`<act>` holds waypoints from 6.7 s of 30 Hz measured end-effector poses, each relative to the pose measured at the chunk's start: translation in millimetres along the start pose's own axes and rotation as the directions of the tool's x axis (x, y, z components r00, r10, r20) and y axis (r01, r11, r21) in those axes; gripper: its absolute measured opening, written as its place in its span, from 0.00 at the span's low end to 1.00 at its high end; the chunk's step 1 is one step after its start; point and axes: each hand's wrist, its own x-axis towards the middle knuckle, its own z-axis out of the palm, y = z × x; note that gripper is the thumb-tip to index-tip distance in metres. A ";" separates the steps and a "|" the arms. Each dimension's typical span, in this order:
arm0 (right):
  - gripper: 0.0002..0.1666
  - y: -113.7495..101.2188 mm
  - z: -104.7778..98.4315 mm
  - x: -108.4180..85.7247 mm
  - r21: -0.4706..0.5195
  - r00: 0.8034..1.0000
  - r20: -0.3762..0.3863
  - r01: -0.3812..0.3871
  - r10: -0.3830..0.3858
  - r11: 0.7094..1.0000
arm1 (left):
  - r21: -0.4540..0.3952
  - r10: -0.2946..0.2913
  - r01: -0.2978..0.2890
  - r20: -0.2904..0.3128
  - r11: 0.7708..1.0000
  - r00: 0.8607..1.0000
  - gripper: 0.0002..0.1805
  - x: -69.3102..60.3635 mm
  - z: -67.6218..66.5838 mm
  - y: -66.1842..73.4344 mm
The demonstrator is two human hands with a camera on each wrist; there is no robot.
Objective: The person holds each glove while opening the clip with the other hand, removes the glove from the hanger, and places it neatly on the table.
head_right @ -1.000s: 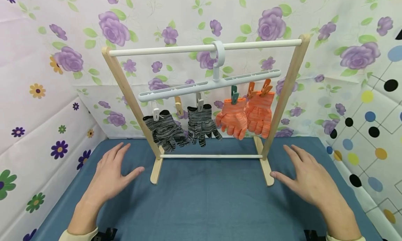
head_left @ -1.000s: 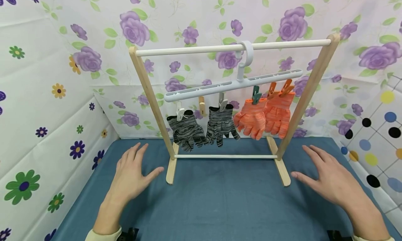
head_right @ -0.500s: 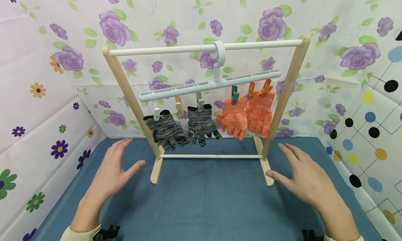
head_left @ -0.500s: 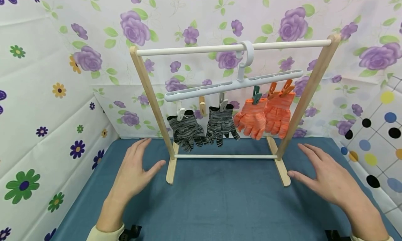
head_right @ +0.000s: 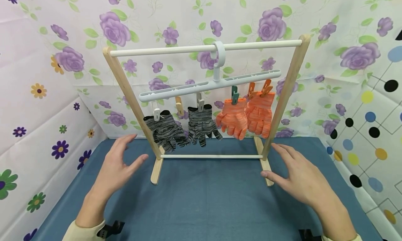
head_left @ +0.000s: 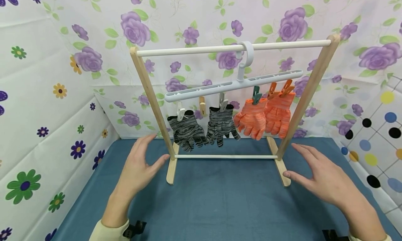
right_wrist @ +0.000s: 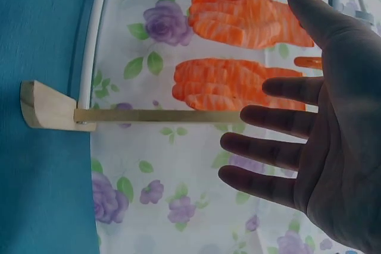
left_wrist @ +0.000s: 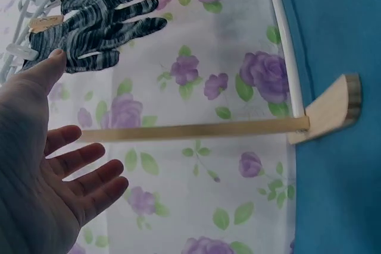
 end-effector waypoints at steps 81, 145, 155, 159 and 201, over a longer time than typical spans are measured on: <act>0.41 -184.1 1.7 89.3 0.461 0.777 -0.349 0.629 -0.524 0.626 | -0.570 -0.144 0.044 -0.130 0.821 0.981 0.12 57.3 30.5 51.3; 0.18 -264.1 13.2 152.3 0.879 0.881 -0.381 0.439 -0.279 0.185 | -0.625 -0.180 0.089 -0.084 0.775 0.980 0.07 52.5 33.3 55.6; 0.15 -266.3 14.6 152.6 0.882 0.892 -0.383 0.431 -0.240 0.190 | -0.635 -0.180 0.085 -0.087 0.768 0.980 0.07 51.0 33.8 54.3; 0.14 -267.3 15.2 153.4 0.881 0.891 -0.392 0.435 -0.228 0.186 | -0.639 -0.186 0.090 -0.084 0.764 0.979 0.07 50.5 34.2 54.1; 0.13 -270.0 15.5 155.1 0.885 0.896 -0.395 0.430 -0.205 0.176 | -0.625 -0.213 0.133 -0.055 0.769 0.975 0.07 39.2 35.3 45.2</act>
